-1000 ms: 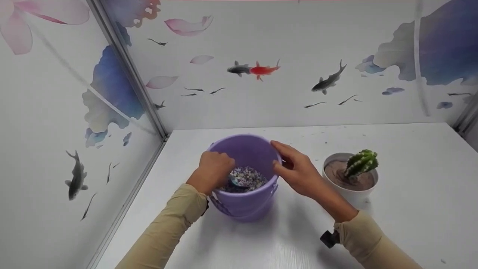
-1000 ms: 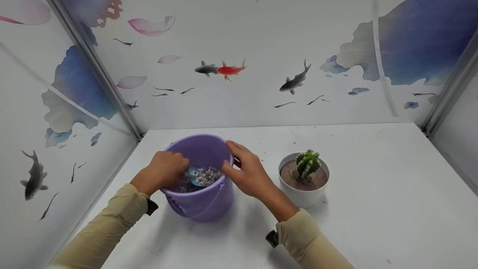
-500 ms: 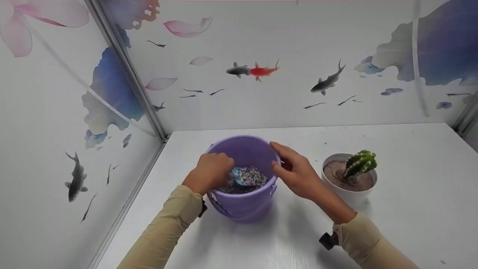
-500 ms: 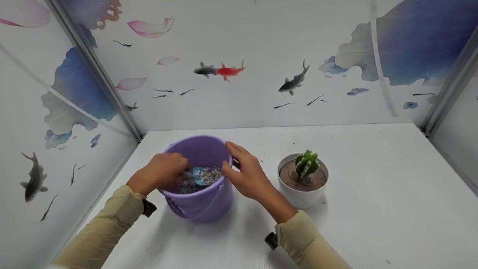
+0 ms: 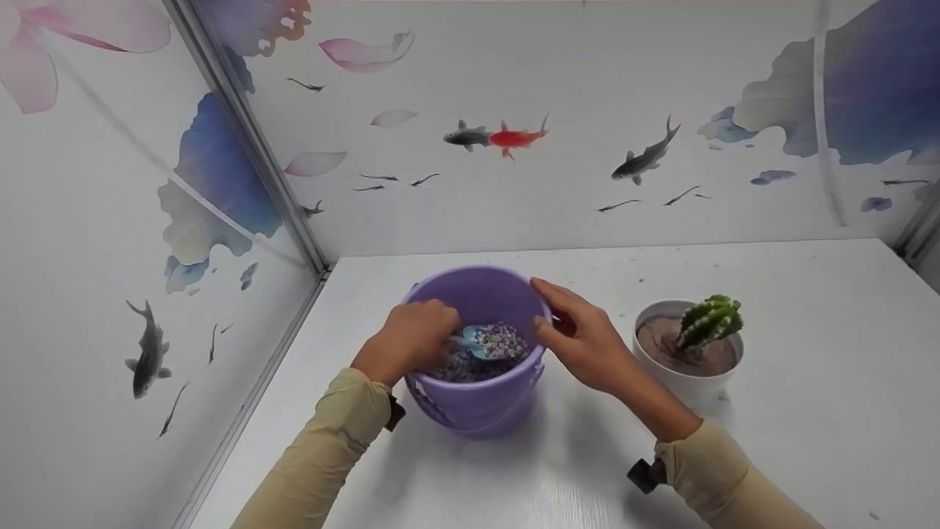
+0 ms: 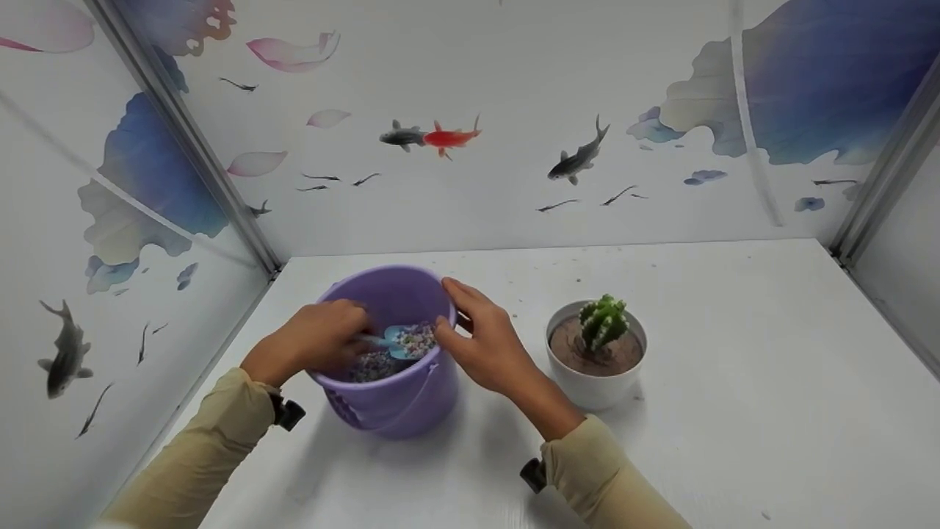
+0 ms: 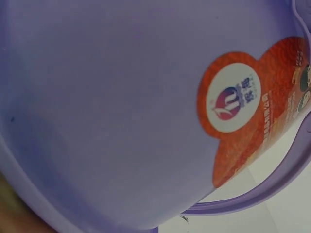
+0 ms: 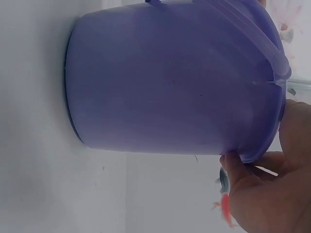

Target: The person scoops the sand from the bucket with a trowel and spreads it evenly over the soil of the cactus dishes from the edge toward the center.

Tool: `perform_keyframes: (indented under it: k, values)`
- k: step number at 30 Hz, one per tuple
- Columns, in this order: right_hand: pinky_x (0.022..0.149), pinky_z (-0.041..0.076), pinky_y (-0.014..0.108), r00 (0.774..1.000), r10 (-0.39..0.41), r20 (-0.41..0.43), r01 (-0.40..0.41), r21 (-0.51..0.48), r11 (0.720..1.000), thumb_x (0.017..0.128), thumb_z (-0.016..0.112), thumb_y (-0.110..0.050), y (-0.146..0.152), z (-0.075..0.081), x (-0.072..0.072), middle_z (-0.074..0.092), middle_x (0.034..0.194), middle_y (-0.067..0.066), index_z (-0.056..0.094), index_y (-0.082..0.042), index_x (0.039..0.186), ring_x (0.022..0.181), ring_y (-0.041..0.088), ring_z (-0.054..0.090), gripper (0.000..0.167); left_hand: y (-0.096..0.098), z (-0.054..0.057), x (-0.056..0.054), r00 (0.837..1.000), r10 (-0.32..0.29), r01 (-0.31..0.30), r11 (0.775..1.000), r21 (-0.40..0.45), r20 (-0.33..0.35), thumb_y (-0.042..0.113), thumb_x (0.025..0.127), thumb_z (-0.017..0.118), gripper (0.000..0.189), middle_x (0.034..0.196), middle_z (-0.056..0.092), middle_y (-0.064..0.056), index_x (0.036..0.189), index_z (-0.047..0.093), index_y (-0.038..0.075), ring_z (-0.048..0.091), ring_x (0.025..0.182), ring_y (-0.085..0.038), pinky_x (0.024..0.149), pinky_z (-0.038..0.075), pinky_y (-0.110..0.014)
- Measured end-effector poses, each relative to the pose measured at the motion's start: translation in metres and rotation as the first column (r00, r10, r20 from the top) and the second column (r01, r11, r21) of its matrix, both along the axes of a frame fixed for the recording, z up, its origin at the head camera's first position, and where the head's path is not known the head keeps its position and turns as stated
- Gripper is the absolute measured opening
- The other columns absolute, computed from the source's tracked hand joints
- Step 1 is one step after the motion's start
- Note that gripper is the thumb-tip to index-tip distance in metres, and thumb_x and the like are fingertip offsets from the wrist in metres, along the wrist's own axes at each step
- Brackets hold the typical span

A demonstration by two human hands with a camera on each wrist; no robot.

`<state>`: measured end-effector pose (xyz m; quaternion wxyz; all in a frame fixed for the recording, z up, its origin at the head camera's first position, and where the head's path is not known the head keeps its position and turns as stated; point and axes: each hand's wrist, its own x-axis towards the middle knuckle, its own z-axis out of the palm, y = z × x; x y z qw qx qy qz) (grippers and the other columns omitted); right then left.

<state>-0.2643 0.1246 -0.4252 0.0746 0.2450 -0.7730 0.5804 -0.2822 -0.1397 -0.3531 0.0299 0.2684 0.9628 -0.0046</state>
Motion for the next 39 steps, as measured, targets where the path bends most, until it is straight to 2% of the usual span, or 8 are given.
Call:
perform_keyframes:
  k: [7,13,17,24,30,39]
  values:
    - [0.107,0.054,0.023,1.000,0.000,0.001,0.000,-0.012,1.000,0.108,0.065,-0.011,0.001,-0.002,0.001,0.049,0.167,0.016,0.045,-0.007,0.164,0.144,0.035,0.060,0.060,-0.002,0.002,0.002,1.000,0.002,-0.002,1.000,0.025,0.010,0.015,0.100,0.076,0.013,0.098,0.078,-0.008,0.088,0.082,0.012,0.075,0.094,-0.030,0.083,0.062,-0.056]
    - [0.104,0.055,0.021,1.000,-0.010,-0.003,0.010,-0.033,0.999,0.107,0.066,-0.010,0.000,-0.002,0.000,0.053,0.164,0.014,0.048,-0.008,0.163,0.141,0.034,0.063,0.058,-0.006,0.013,0.005,1.000,0.019,-0.019,0.998,0.065,0.005,0.022,0.100,0.079,0.011,0.101,0.075,-0.006,0.094,0.083,0.014,0.071,0.095,-0.025,0.083,0.061,-0.054]
    - [0.105,0.054,0.021,1.000,-0.024,-0.004,0.024,-0.032,0.999,0.107,0.067,-0.010,0.001,-0.001,0.002,0.053,0.164,0.014,0.050,-0.007,0.162,0.142,0.032,0.062,0.058,-0.010,0.016,0.007,1.000,0.020,-0.019,0.995,0.096,-0.007,0.023,0.100,0.079,0.010,0.104,0.074,-0.006,0.101,0.084,0.014,0.070,0.097,-0.024,0.085,0.061,-0.051]
    - [0.108,0.055,0.031,0.999,-0.040,0.005,0.040,-0.031,0.999,0.107,0.069,-0.017,0.000,-0.004,0.002,0.055,0.162,0.013,0.052,-0.009,0.161,0.145,0.032,0.061,0.057,-0.018,0.012,0.012,0.999,-0.003,0.010,0.990,0.140,-0.052,0.025,0.100,0.079,0.019,0.109,0.075,-0.007,0.112,0.084,0.012,0.072,0.101,-0.026,0.087,0.061,-0.051]
    - [0.111,0.054,0.038,0.997,-0.073,0.002,0.073,-0.031,0.997,0.107,0.071,-0.021,0.000,-0.006,0.001,0.057,0.162,0.010,0.053,-0.010,0.160,0.145,0.031,0.061,0.057,-0.022,0.009,0.013,0.996,-0.001,0.016,0.984,0.176,-0.087,0.027,0.105,0.073,0.021,0.109,0.074,-0.006,0.117,0.082,0.012,0.072,0.102,-0.027,0.089,0.061,-0.051]
    - [0.113,0.052,0.038,0.997,-0.071,0.011,0.071,-0.020,0.997,0.107,0.071,-0.025,0.002,-0.006,0.002,0.056,0.162,0.008,0.053,-0.012,0.160,0.146,0.030,0.060,0.058,-0.025,0.009,0.017,0.988,-0.012,0.042,0.980,0.194,-0.157,0.031,0.105,0.072,0.023,0.105,0.072,-0.005,0.118,0.082,0.014,0.070,0.096,-0.024,0.086,0.061,-0.048]
